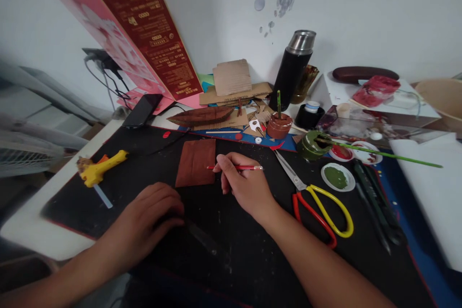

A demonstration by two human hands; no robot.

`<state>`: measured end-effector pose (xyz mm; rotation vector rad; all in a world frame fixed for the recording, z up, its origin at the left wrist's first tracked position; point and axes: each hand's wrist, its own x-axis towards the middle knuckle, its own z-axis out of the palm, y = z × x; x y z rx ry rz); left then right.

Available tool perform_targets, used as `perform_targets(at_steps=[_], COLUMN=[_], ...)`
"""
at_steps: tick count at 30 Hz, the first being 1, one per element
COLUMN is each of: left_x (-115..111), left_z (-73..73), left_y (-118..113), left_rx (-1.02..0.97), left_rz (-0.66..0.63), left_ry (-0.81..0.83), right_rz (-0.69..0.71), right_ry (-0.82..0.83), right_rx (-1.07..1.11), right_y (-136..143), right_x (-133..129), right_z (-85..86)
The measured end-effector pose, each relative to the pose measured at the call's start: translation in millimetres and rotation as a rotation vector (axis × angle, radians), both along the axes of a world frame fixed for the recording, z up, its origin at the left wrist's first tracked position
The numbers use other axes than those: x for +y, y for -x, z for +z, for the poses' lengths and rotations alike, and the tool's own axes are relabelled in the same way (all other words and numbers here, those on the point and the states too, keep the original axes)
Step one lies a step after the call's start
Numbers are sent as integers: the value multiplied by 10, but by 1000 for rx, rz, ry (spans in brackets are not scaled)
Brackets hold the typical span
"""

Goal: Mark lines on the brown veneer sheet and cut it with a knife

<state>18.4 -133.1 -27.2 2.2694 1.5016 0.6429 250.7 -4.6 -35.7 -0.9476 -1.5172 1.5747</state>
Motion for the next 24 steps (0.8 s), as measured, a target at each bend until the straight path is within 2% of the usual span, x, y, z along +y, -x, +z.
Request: perform_targets(at_steps=[5, 9, 13, 16, 21, 24], left_x=[103, 290, 475, 561, 613, 589], left_z=[53, 65, 8, -57, -143, -134], left_y=[-55, -66, -59, -51, -61, -78], left_rx=[-81, -106, -113, -113, -103, -92], left_rz=[38, 77, 142, 180, 212, 218], left_ry=[-15, 12, 27, 26, 0, -42], right_rz=[-13, -93, -173, -179, -175, -172], right_ry=[-7, -18, -60, -74, -122, -147], right_rx=[-13, -17, -1, -15, -62, -77], right_y=[-5, -35, -72, -83, -78, -68], right_x=[15, 56, 101, 106, 65, 39], right_z=[-5, 8, 37, 42, 36, 29])
